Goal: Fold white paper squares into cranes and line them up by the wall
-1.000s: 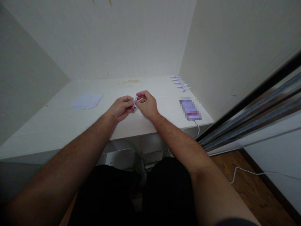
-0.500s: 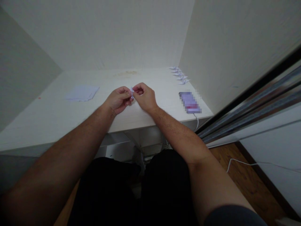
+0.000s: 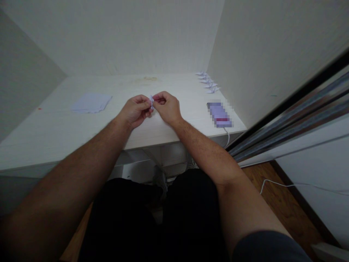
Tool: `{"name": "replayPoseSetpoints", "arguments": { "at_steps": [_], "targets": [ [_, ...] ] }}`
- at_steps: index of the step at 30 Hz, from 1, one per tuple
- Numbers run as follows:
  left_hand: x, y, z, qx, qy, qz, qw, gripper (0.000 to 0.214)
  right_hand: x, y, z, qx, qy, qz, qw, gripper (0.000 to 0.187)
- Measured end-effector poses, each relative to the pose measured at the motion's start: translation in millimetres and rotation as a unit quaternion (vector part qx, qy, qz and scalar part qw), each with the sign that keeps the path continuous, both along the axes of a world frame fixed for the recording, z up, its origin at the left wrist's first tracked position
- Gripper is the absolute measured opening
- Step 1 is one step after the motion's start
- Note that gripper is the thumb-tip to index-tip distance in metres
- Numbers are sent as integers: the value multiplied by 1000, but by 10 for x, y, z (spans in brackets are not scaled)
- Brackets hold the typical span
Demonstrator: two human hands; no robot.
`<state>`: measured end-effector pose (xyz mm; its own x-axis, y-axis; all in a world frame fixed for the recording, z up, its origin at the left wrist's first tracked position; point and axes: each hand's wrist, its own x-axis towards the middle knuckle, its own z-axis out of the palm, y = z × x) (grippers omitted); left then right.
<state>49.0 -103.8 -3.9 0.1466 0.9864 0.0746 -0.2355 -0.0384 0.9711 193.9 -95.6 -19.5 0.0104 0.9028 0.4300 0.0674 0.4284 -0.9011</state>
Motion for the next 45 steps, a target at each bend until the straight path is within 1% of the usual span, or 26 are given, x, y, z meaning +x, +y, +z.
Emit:
{"name": "replayPoseSetpoints", "arguments": {
  "at_steps": [10,16,21,24,34,41,45],
  "targets": [
    [5,-6,0,2,11,8,1000,23,14,-12,14,-5,-11,0,1000,11],
    [6,-2,-6,8,5,-4,1000,24,28,55,-16,-12,-12,28,999,17],
    [10,-1,7,4,12,-6,1000,24,22,74,-38,-42,-8,46,998,15],
    [6,-5,17,1,14,-12,1000,23,19,57,-24,-48,-10,54,997,15],
    [-8,-15,17,-4,18,-25,1000,22,1,89,-47,-55,5,58,997,16],
    [-47,6,-18,-4,21,-59,998,21,49,75,-5,-72,23,75,994,15],
    [-61,-6,3,-13,15,-80,997,19,80,56,22,-71,18,90,993,14]
  ]
}}
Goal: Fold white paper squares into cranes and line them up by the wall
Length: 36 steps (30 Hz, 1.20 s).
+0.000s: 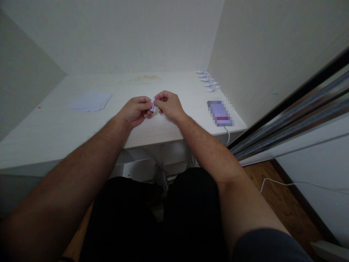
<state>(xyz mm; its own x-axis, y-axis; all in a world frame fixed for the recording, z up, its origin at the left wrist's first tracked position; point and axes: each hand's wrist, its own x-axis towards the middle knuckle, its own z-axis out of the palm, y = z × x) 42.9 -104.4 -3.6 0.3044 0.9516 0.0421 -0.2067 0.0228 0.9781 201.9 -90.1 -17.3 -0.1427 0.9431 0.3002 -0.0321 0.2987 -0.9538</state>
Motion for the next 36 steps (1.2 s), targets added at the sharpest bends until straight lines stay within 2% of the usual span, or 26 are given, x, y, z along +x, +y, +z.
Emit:
{"name": "replayPoseSetpoints", "arguments": {
  "at_steps": [7,13,19,26,36],
  "targets": [
    [3,-50,82,-24,-7,-22,999,18,-23,-30,11,11,-1,-4,1000,14],
    [3,-47,76,-20,-12,-35,999,18,-24,-7,-3,25,-3,4,1000,16],
    [14,-42,24,-2,-8,-17,1000,27,-21,-43,35,40,-29,-3,999,15],
    [17,-22,9,-10,13,5,1000,25,5,-109,113,48,-62,-11,997,15],
    [29,-46,28,-10,22,8,1000,23,99,-121,150,121,-117,5,986,15]
  ]
}}
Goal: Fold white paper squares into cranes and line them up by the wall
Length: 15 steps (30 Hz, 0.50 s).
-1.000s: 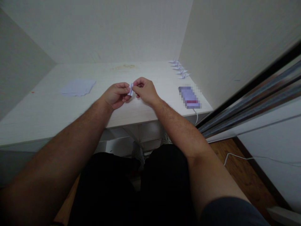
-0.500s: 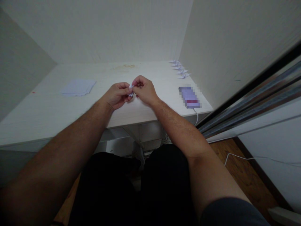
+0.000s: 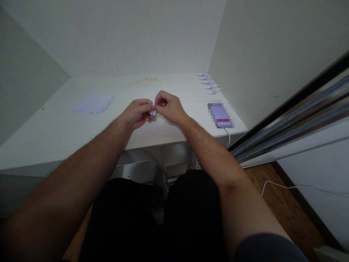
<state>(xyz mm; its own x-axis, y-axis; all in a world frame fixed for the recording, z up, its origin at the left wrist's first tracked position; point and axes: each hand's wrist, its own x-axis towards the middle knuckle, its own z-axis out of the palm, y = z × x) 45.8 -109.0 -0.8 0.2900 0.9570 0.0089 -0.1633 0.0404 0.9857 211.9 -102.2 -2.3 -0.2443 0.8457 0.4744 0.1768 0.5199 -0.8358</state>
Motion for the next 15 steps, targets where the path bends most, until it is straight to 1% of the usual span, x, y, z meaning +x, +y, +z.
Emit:
{"name": "replayPoseSetpoints", "arguments": {
  "at_steps": [3,15],
  "targets": [
    [-2,7,-5,1,-6,-2,1000,22,3,-19,6,16,-13,-8,1000,15],
    [-5,48,-41,0,-5,14,1000,16,1,-34,-3,39,-33,-69,996,13]
  ]
}}
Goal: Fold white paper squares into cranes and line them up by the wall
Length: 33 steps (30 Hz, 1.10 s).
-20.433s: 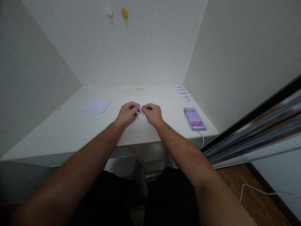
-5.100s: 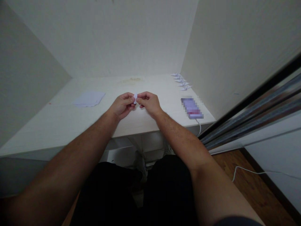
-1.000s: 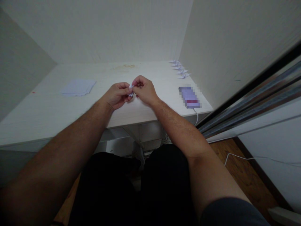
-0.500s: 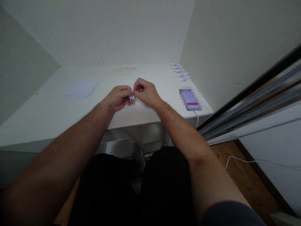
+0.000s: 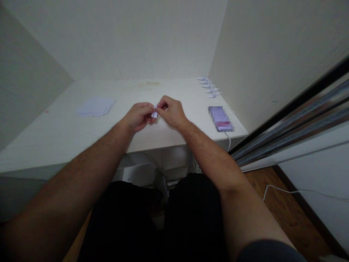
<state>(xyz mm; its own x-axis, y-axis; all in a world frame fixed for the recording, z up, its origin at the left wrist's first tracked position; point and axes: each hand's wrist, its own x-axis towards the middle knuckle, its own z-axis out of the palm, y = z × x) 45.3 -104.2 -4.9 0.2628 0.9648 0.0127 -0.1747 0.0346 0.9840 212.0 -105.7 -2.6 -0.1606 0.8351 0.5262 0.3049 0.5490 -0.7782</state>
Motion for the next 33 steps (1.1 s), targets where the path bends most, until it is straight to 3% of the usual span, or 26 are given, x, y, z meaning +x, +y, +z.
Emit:
{"name": "replayPoseSetpoints", "arguments": {
  "at_steps": [11,22,33],
  "targets": [
    [-4,-17,6,15,-3,4,1000,20,1,13,-47,17,-9,-3,1000,2],
    [-9,-18,8,16,-31,11,999,28,37,28,-75,72,-55,-15,996,6],
    [46,-36,9,39,5,41,998,24,28,-1,-19,18,-48,-30,998,3]
  ]
}}
